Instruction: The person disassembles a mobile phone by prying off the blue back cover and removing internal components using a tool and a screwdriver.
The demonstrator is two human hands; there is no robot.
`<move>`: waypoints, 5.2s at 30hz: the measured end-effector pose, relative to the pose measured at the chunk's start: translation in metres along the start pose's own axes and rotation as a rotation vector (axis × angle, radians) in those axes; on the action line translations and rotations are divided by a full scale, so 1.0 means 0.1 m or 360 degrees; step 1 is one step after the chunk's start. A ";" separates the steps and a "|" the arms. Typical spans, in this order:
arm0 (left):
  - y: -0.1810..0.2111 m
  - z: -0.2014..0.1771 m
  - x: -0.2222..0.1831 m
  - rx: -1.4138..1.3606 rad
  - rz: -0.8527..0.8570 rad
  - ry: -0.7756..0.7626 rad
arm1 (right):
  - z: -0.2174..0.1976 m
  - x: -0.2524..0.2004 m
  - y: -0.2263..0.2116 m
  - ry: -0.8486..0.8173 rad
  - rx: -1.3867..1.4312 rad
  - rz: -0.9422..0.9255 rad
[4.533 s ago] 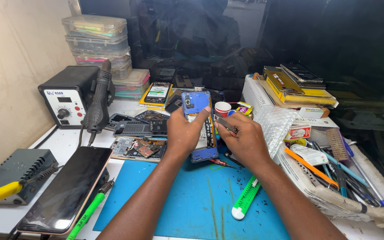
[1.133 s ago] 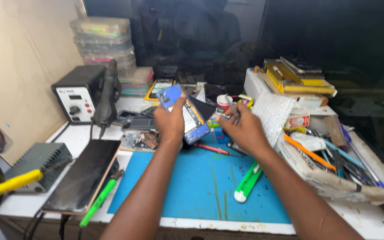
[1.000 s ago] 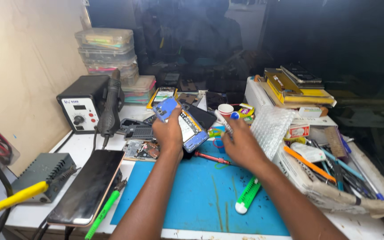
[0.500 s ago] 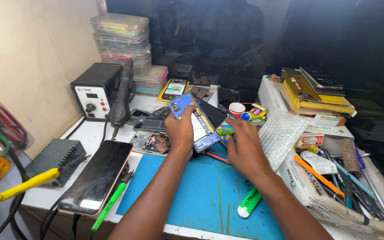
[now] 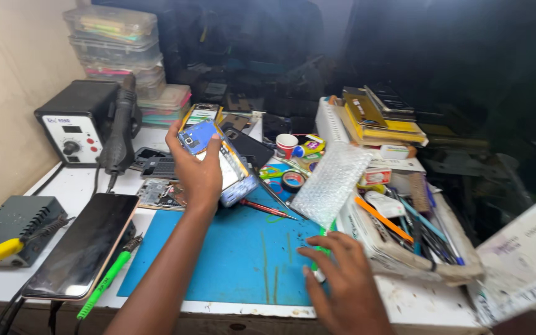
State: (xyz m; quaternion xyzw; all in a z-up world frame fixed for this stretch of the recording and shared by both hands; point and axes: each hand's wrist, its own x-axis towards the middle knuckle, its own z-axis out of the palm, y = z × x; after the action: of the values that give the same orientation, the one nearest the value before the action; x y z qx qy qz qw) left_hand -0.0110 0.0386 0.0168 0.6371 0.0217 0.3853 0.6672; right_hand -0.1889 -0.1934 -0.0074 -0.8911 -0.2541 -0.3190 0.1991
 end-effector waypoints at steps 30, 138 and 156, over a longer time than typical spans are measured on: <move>0.48 -0.56 -0.91 0.0759 -0.0616 -0.0468 | -1.09 0.12 1.20 -0.0050 0.0225 0.1460; 0.22 -0.53 -1.05 0.1421 0.0311 -0.0683 | 0.16 -0.40 -0.33 -0.0122 0.1237 0.1166; 0.23 -0.52 -1.04 0.1423 0.0266 -0.0747 | 0.10 -0.34 -0.36 -0.0088 0.1416 0.1200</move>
State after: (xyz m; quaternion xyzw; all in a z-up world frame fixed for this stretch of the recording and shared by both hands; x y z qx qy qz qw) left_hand -0.1226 0.0232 -0.0214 0.9291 -0.0171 0.2369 0.2834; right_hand -0.2281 -0.1707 -0.0307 -0.7588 -0.0341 -0.0654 0.6472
